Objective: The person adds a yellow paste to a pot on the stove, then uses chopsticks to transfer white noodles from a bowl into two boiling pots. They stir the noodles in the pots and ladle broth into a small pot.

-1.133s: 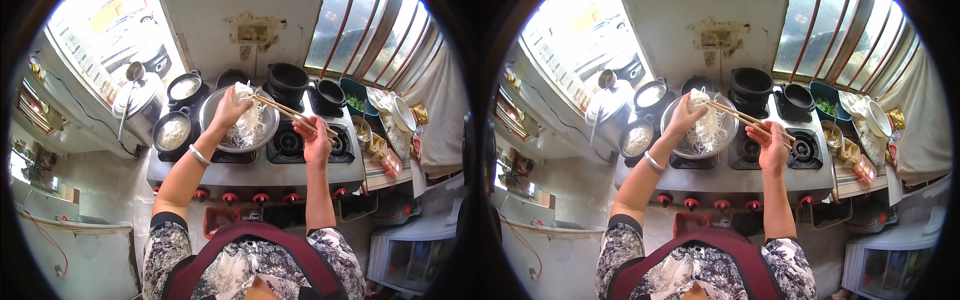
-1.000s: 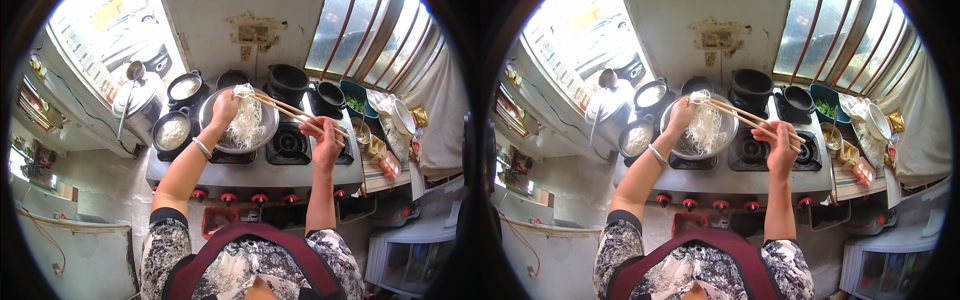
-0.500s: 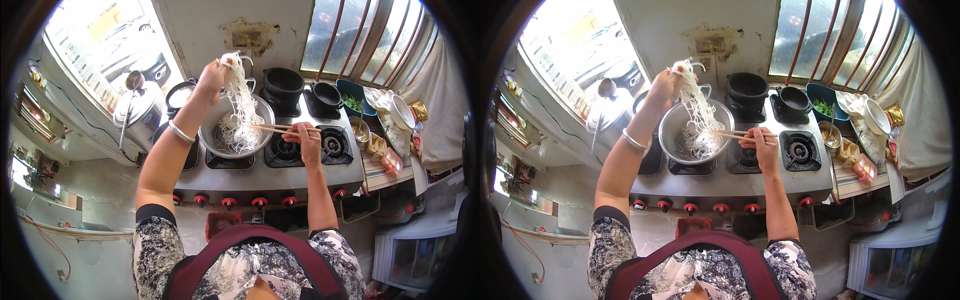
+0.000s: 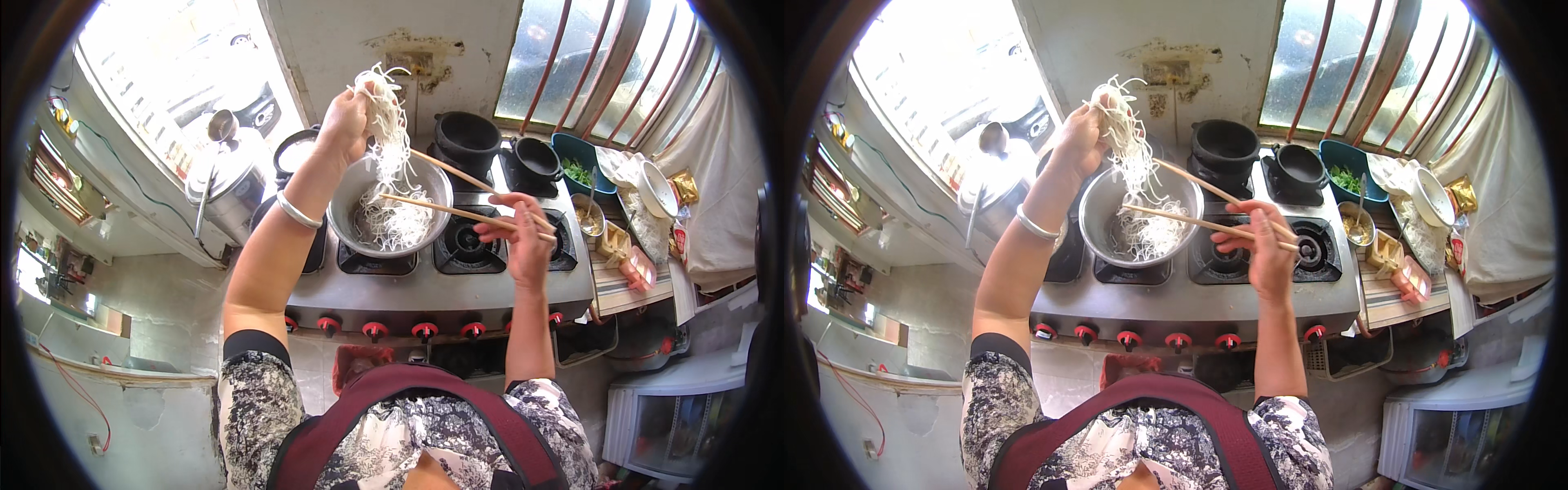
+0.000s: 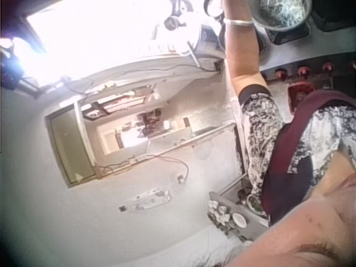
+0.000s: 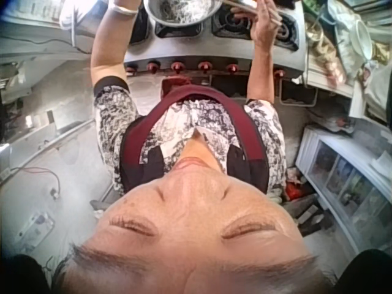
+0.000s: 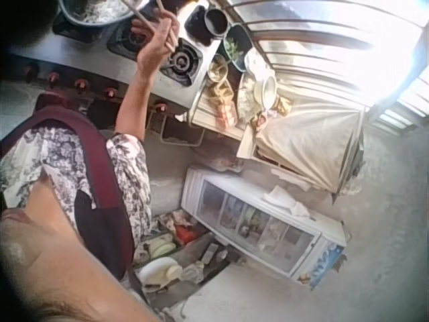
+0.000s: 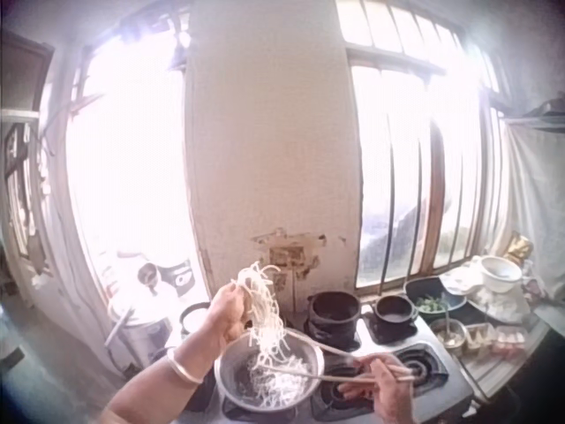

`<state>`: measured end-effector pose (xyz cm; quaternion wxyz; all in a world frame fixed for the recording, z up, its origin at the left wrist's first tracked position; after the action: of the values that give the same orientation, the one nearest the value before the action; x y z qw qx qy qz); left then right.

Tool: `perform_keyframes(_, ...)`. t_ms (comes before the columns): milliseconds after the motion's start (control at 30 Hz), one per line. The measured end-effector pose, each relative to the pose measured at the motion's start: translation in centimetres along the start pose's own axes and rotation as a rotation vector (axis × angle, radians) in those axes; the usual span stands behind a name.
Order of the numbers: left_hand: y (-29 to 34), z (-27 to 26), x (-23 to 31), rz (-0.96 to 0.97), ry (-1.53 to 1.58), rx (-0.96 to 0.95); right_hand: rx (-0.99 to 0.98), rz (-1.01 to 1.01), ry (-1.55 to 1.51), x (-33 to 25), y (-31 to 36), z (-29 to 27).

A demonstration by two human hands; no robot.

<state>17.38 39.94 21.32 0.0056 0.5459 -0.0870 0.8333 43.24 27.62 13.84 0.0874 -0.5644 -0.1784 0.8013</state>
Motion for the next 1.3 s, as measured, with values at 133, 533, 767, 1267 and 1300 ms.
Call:
perform_keyframes(133,0.2,-2.4,-1.8,-0.027,0.035,0.013,0.085,-0.046,-0.146,3.5,-0.6,0.3)
perform_keyframes(533,4.8,-3.6,-11.8,0.287,-0.899,0.129,-0.054,-0.172,0.225,1.0,-0.6,4.5)
perform_keyframes(767,2.8,-8.4,-13.5,0.156,-0.904,0.238,-0.109,0.017,0.303,-0.9,-2.5,0.9)
perform_keyframes(1267,2.6,-7.0,-15.6,-0.135,-0.688,-0.117,0.065,-0.002,0.149,1.7,-2.4,-1.6)
perform_keyframes(1300,2.5,-7.0,-15.0,-0.106,-0.65,-0.058,0.067,0.006,0.186,0.8,-2.1,-1.8)
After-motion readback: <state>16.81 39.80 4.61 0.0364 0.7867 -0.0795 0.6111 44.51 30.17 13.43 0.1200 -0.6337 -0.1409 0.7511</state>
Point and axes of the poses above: each hand's wrist, its own y-axis away from the middle knuckle, its own z-axis out of the palm, x = y × z, the point moved 5 cm from there along -y, towards the middle knuckle, and after that the axes turned 7 degrees about -x, right-handed, at the moved point
